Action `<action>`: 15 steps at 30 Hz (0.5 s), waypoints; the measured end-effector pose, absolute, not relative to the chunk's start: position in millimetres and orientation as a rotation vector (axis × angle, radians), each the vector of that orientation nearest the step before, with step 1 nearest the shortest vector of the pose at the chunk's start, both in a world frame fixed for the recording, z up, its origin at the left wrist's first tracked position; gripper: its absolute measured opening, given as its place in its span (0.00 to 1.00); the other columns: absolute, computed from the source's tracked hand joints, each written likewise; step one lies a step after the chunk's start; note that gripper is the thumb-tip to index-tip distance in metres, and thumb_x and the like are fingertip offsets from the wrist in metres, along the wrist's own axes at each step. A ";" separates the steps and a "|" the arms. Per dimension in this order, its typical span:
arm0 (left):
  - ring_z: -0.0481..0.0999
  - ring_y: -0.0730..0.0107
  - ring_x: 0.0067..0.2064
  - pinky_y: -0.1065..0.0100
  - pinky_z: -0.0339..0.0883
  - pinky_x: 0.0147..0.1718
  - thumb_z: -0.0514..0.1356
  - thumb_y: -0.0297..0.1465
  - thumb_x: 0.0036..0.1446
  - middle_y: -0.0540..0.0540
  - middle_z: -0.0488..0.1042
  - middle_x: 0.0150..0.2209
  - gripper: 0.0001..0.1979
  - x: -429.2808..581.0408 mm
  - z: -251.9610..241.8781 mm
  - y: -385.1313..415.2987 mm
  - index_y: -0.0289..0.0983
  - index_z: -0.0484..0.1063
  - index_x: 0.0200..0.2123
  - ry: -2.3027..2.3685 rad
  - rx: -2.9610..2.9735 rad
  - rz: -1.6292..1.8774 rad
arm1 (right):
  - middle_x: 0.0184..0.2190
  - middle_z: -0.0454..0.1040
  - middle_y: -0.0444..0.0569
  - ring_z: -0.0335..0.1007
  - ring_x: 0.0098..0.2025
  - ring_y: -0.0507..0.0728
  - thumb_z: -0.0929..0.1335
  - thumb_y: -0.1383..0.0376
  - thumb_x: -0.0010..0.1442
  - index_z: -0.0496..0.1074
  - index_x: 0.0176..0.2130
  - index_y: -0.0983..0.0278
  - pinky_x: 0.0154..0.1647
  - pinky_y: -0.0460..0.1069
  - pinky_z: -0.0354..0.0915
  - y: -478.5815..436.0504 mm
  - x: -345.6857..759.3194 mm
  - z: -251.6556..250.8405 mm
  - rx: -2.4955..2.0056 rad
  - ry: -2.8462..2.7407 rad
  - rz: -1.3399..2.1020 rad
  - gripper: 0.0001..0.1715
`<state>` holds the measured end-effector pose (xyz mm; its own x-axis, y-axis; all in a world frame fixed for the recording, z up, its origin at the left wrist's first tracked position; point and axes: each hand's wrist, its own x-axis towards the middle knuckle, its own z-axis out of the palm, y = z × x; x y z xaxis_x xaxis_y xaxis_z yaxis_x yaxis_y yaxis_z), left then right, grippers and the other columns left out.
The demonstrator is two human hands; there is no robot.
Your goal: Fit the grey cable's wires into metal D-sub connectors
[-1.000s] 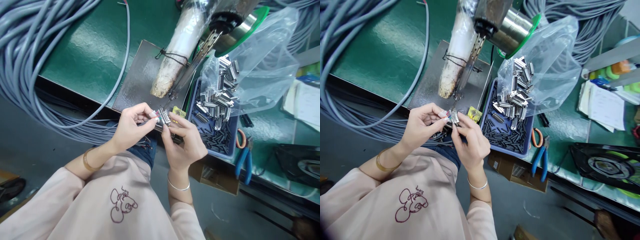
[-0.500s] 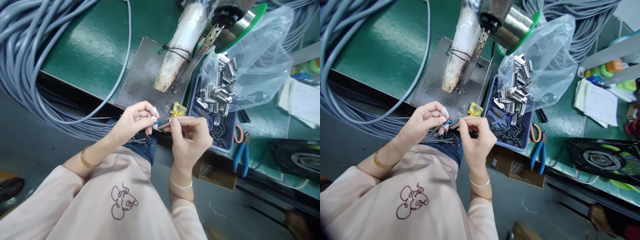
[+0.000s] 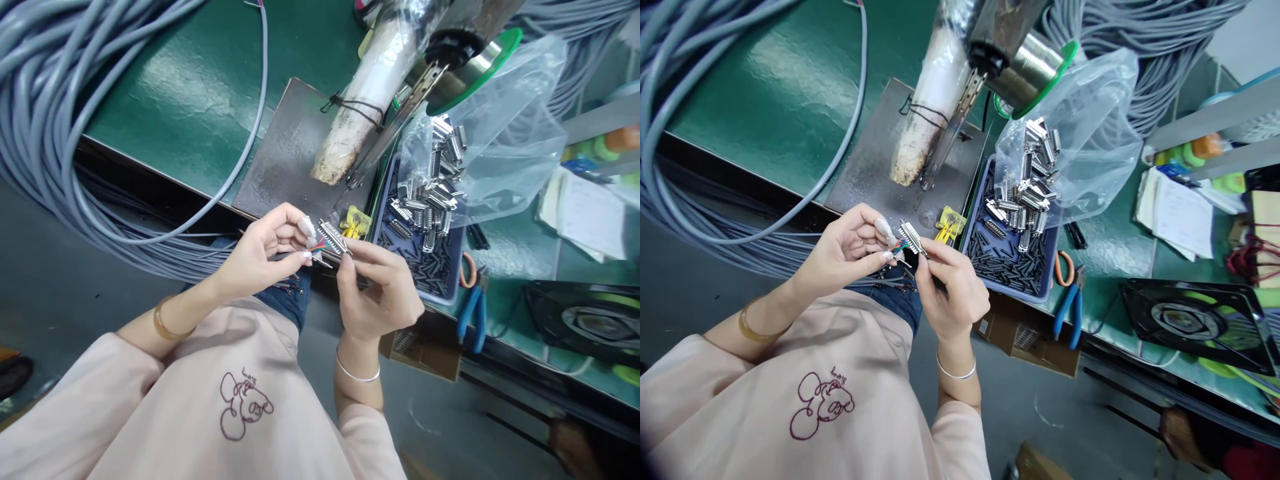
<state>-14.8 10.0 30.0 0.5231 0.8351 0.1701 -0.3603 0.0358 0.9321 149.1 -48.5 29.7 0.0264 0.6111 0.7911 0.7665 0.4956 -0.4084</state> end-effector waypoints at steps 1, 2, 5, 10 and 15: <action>0.78 0.82 0.37 0.83 0.74 0.41 0.62 0.19 0.57 0.47 0.73 0.36 0.12 -15.2 28.9 8.1 0.33 0.63 0.41 0.501 1.262 0.998 | 0.39 0.79 0.53 0.78 0.40 0.49 0.73 0.81 0.55 0.67 0.35 0.71 0.43 0.42 0.72 -49.5 149.9 29.3 -1.182 -1.690 -0.243 0.13; 0.79 0.82 0.38 0.83 0.73 0.42 0.62 0.20 0.58 0.47 0.74 0.36 0.11 -15.5 27.4 6.2 0.33 0.63 0.41 0.511 1.312 1.012 | 0.38 0.80 0.54 0.78 0.40 0.49 0.73 0.81 0.54 0.67 0.34 0.71 0.43 0.41 0.72 -50.7 150.5 28.9 -1.169 -1.710 -0.289 0.13; 0.79 0.82 0.40 0.84 0.72 0.43 0.63 0.20 0.60 0.46 0.74 0.37 0.10 -15.6 22.1 1.3 0.32 0.64 0.42 0.531 1.447 1.084 | 0.38 0.80 0.55 0.79 0.40 0.50 0.74 0.81 0.54 0.67 0.35 0.72 0.42 0.41 0.72 -55.5 152.0 26.7 -1.173 -1.740 -0.374 0.13; 0.79 0.81 0.41 0.84 0.72 0.45 0.63 0.20 0.61 0.46 0.75 0.38 0.10 -15.4 17.3 -2.8 0.31 0.67 0.43 0.550 1.592 1.206 | 0.40 0.79 0.57 0.79 0.43 0.51 0.73 0.82 0.54 0.69 0.36 0.72 0.45 0.42 0.74 -60.3 152.8 21.6 -1.161 -1.772 -0.376 0.13; 0.79 0.78 0.42 0.81 0.72 0.48 0.62 0.17 0.61 0.43 0.78 0.39 0.07 -15.1 16.4 -2.8 0.29 0.72 0.43 0.497 1.757 1.310 | 0.40 0.79 0.55 0.77 0.44 0.48 0.72 0.81 0.56 0.68 0.35 0.72 0.48 0.41 0.72 -57.1 151.3 23.4 -1.180 -1.696 -0.290 0.11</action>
